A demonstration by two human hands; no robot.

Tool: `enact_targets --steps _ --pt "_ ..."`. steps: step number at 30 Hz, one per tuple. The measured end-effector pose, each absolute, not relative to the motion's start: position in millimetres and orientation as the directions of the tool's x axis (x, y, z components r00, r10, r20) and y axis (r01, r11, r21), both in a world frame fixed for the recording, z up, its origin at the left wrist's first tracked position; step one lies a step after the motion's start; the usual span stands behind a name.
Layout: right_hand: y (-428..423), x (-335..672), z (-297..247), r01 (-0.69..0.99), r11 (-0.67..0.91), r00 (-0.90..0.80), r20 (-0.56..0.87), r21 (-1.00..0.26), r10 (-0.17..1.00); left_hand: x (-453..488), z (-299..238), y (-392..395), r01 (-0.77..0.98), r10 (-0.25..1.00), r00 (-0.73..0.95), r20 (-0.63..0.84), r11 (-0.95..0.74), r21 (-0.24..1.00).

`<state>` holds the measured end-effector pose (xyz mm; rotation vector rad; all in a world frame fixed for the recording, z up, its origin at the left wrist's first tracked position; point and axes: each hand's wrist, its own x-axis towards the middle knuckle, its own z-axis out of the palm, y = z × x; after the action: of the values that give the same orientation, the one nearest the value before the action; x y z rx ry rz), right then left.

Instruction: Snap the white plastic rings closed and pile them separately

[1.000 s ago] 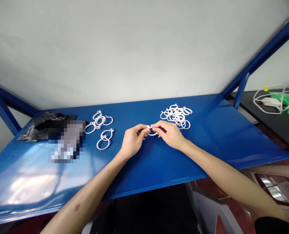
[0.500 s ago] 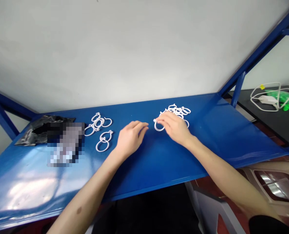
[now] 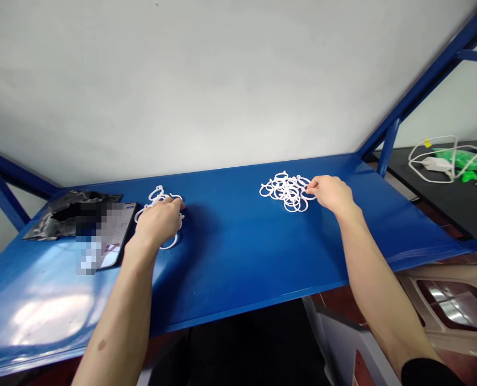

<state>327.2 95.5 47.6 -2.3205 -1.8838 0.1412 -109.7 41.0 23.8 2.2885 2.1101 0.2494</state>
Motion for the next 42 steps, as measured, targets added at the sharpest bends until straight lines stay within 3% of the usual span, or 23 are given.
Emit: enact_targets --steps 8,11,14,16,20,23,27,30,35,38,42 --pt "99 319 37 0.965 -0.139 0.155 0.058 -0.223 0.986 -93 25 45 0.990 0.992 0.058 0.116 -0.072 0.121" --pt "97 318 38 0.966 -0.123 0.151 0.110 -0.228 0.982 -79 26 44 0.989 0.989 0.066 0.131 -0.082 0.124" --pt "94 314 44 0.960 -0.092 0.157 0.240 -0.263 0.958 -63 29 40 0.969 0.983 0.091 0.160 -0.124 0.212" --pt "89 306 50 0.940 0.020 0.126 0.401 -0.340 0.907 -53 32 36 0.937 0.975 0.114 0.191 -0.170 0.305" --pt "68 272 57 0.767 0.434 -0.043 0.636 -0.473 0.771 -31 36 26 0.849 0.933 0.146 0.330 -0.290 0.443" --pt "47 237 48 0.606 0.622 -0.273 0.605 -0.496 0.748 -17 35 20 0.768 0.893 0.168 0.418 -0.384 0.513" --pt "28 203 21 0.434 0.618 -0.513 0.384 -0.655 0.768 -6 29 15 0.655 0.883 0.206 0.422 -0.445 0.611" --pt "28 197 8 0.396 0.582 -0.505 0.361 -0.710 0.784 -2 26 13 0.568 0.906 0.221 0.362 -0.421 0.707" --pt "33 205 14 0.322 0.573 -0.376 0.454 -0.754 0.808 1 27 13 0.364 0.984 0.136 0.117 -0.160 0.917" --pt "32 207 18 0.330 0.604 -0.368 0.490 -0.726 0.790 2 29 11 0.321 0.991 0.116 0.067 -0.101 0.942" --pt "33 207 14 0.389 0.669 -0.404 0.535 -0.634 0.742 10 30 6 0.377 0.992 0.067 0.106 -0.124 0.918"
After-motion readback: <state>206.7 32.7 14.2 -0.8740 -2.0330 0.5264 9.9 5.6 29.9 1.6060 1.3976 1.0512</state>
